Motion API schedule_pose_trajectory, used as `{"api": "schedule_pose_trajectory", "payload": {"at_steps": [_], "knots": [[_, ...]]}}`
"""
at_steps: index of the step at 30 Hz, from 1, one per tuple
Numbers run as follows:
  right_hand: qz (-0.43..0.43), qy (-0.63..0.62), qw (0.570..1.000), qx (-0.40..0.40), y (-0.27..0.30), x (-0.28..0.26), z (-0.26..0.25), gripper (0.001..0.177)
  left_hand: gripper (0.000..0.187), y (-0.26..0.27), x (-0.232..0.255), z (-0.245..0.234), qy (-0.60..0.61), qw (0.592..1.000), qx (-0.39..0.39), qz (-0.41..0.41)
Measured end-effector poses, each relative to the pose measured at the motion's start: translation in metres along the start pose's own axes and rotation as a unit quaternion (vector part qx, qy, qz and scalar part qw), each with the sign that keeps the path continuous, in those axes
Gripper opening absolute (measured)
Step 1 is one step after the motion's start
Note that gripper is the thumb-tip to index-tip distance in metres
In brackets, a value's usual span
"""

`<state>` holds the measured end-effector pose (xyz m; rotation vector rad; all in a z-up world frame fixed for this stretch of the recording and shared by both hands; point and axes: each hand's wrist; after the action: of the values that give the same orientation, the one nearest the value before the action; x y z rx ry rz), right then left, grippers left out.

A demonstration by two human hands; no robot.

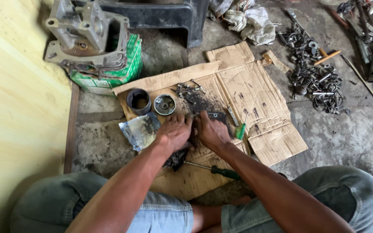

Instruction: The person cleans and assembles small engine components on a piece of cardboard on the floor, using a screwdriver to scrape residue and manipulate internal parts.

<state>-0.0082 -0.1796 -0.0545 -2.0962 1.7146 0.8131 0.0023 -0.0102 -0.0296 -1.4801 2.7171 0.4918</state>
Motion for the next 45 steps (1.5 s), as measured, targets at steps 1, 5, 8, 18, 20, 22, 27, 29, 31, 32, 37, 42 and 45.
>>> {"api": "schedule_pose_trajectory", "payload": {"at_steps": [1,5,8,18,20,22,27,29,31,32,37,42,45], "knots": [[-0.002,-0.003,1.0,0.0,0.001,-0.001,0.001,0.027,0.059,0.001,-0.002,-0.001,-0.003,1.0,-0.002,-0.002],[-0.034,0.003,0.999,0.008,0.001,-0.004,0.001,0.028,0.068,0.004,-0.006,-0.004,0.027,0.993,-0.116,0.014],[-0.053,0.005,0.998,0.022,-0.011,0.002,-0.001,0.028,0.064,0.003,-0.002,0.005,0.002,0.996,-0.083,0.021],[-0.086,-0.056,0.993,0.06,-0.001,0.024,0.0,0.029,0.058,0.0,0.001,0.003,-0.012,0.997,-0.077,-0.009],[-0.075,-0.06,0.995,0.041,-0.004,0.02,0.009,0.029,0.051,0.003,0.002,-0.001,-0.014,0.996,-0.084,-0.007],[-0.067,-0.061,0.996,0.021,-0.009,0.018,0.011,0.029,0.045,0.006,0.004,-0.004,-0.013,0.996,-0.089,-0.008],[-0.047,-0.04,0.998,0.01,-0.006,0.015,0.009,0.032,0.045,0.01,0.004,-0.008,-0.061,0.995,-0.075,-0.001],[-0.046,-0.034,0.998,0.012,-0.003,0.013,0.01,0.032,0.05,0.009,0.003,-0.005,-0.041,0.995,-0.094,0.002],[-0.045,-0.023,0.999,0.015,-0.003,0.011,0.008,0.032,0.055,0.006,0.004,-0.003,-0.019,0.994,-0.11,0.007],[-0.022,-0.015,1.0,-0.008,-0.006,0.009,0.006,0.033,0.052,0.003,0.004,-0.003,-0.041,0.995,-0.093,0.005],[-0.088,-0.003,0.995,0.05,-0.002,-0.004,0.0,0.03,0.045,0.004,0.005,0.003,-0.084,0.996,0.017,-0.026],[0.013,0.013,1.0,0.005,0.004,-0.012,-0.007,0.033,0.061,0.007,0.004,-0.005,-0.018,0.997,-0.067,-0.022],[-0.028,0.004,0.999,0.044,-0.004,-0.012,-0.004,0.03,0.035,0.008,0.007,-0.005,-0.053,0.998,-0.03,-0.023]]}}
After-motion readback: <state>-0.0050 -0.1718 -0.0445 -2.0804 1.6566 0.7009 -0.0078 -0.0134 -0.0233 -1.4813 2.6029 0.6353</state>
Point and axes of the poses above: each hand's wrist, its own y-axis away from the middle knuckle, its own z-axis out of the palm, x = y × z, and after that the axes turned 13 degrees about -y, right-handed
